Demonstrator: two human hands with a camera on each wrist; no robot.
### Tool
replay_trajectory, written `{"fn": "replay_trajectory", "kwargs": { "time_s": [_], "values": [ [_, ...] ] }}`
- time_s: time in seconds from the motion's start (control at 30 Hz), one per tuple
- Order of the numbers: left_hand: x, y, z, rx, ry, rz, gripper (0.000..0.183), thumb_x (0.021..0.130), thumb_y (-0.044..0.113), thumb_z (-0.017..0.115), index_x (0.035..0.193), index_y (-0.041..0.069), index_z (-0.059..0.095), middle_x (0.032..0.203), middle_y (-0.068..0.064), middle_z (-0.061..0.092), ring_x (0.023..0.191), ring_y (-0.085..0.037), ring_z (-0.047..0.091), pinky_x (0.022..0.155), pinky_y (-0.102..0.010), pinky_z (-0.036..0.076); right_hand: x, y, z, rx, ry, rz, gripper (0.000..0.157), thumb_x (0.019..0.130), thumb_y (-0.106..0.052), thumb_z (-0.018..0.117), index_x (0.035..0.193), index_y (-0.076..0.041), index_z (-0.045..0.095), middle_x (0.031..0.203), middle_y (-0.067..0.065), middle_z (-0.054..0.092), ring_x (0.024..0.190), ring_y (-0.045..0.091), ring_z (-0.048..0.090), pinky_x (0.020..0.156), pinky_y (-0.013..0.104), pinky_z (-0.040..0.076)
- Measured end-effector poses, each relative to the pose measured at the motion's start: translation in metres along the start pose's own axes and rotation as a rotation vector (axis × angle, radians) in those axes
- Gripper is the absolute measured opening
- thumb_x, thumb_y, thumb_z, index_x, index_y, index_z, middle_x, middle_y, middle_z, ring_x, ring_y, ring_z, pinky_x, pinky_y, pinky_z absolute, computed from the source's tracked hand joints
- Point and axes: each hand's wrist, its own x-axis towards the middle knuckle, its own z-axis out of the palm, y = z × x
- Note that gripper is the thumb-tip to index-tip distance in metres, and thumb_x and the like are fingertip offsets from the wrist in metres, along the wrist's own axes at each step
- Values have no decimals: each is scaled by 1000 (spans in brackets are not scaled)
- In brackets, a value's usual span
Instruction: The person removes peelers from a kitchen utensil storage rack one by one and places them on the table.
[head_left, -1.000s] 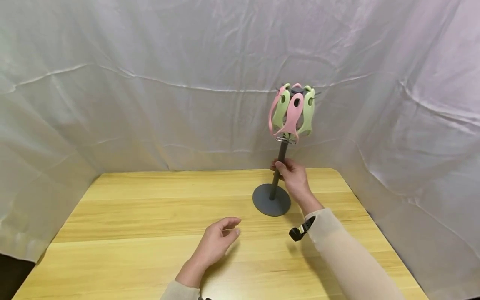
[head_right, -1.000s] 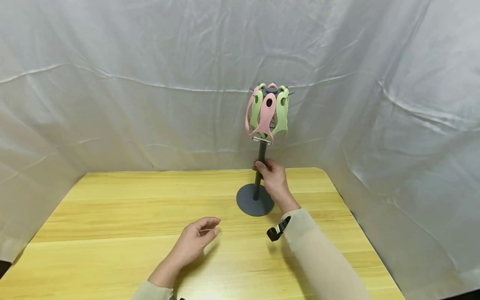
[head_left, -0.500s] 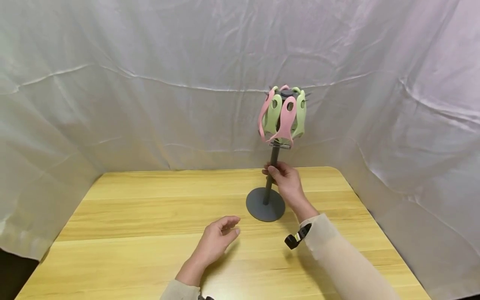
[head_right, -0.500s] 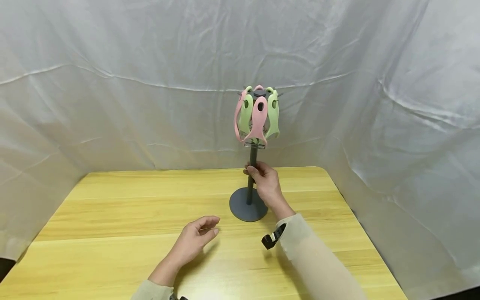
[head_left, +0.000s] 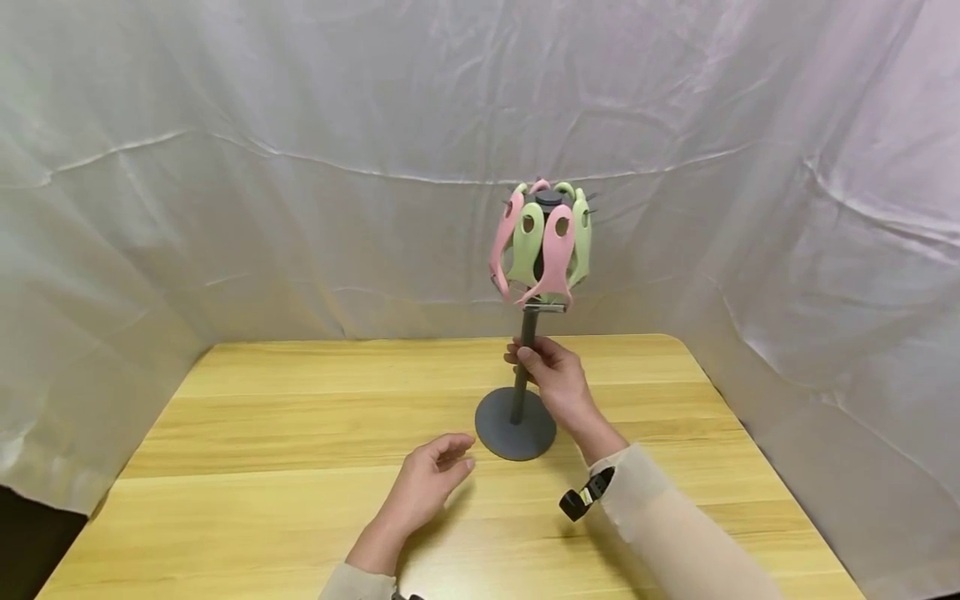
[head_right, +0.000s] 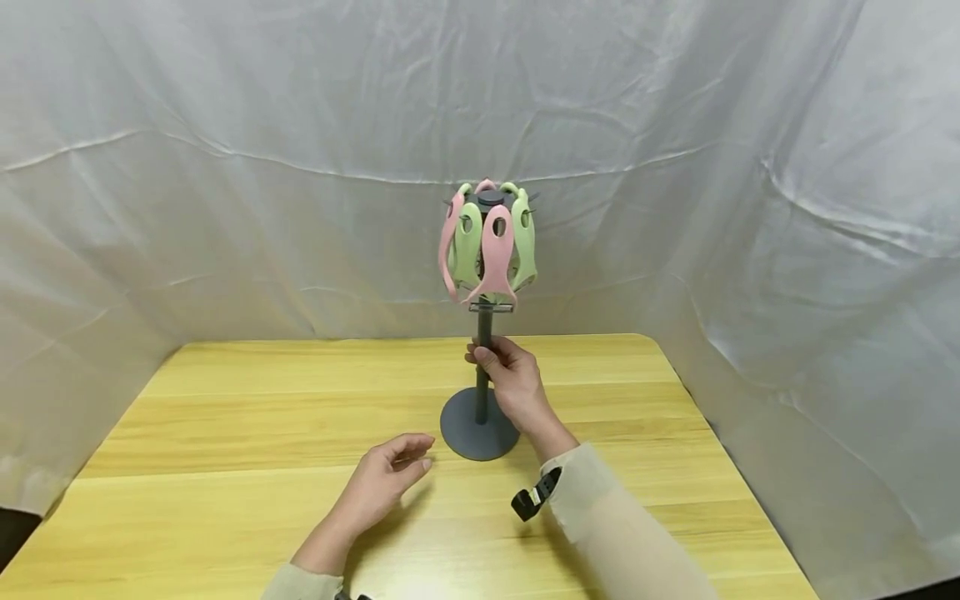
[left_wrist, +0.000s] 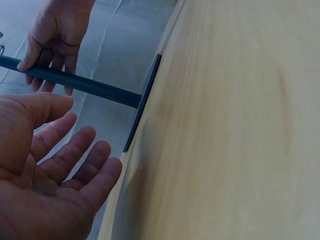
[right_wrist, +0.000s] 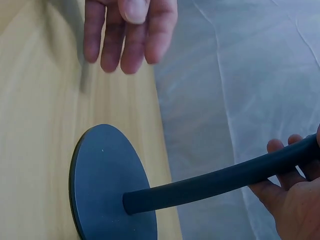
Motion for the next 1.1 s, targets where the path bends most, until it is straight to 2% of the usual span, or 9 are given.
{"fn": "replay_trajectory", "kwargs": {
  "time_s": [0.13, 0.47, 0.63, 0.77, 0.97, 1.1],
  "values": [
    [-2, -2, -3, 1, 17, -4, 36, 103, 21, 70, 134, 5, 69, 137, -15, 69, 129, -35, 65, 108, -44, 54, -3, 0, 8, 6, -23, -1, 33, 108, -21, 62, 133, 1, 67, 134, 25, 69, 120, 26, 73, 104, 43, 57],
    [-4, -3, -10, 18, 29, -25, 37, 103, 23, 69, 136, 7, 68, 138, -12, 69, 128, -32, 66, 106, -41, 55, -7, -2, 19, 4, -80, -36, 32, 109, -18, 61, 135, 0, 66, 129, 24, 72, 121, 34, 72, 105, 46, 56],
    [-3, -3, -10, 10, 38, -29, 35, 103, 21, 70, 135, 6, 69, 137, -13, 70, 128, -32, 66, 106, -43, 55, -8, -2, 24, -23, -85, -65, 29, 108, -17, 62, 130, 0, 66, 124, 22, 73, 119, 35, 73, 103, 43, 58],
    [-4, -3, -10, 1, 38, -24, 33, 103, 18, 70, 134, 5, 69, 136, -14, 70, 128, -33, 66, 106, -44, 55, -9, -3, 26, -31, -79, -58, 28, 105, -11, 65, 131, 1, 66, 125, 22, 73, 119, 35, 73, 103, 39, 58],
    [-4, -2, -9, -15, 40, -16, 32, 102, 16, 70, 132, 4, 70, 135, -16, 70, 128, -34, 66, 106, -44, 55, -9, -3, 24, -58, -124, -63, 39, 100, 7, 65, 138, 1, 62, 133, 27, 68, 124, 38, 70, 101, 35, 58],
    [-3, -2, -9, -12, 39, -15, 32, 102, 16, 70, 131, 4, 70, 134, -15, 71, 127, -34, 66, 106, -44, 55, -8, -2, 23, -77, -152, -94, 48, 99, 9, 64, 146, -3, 59, 138, 25, 66, 125, 39, 69, 100, 37, 59]
  ]
}}
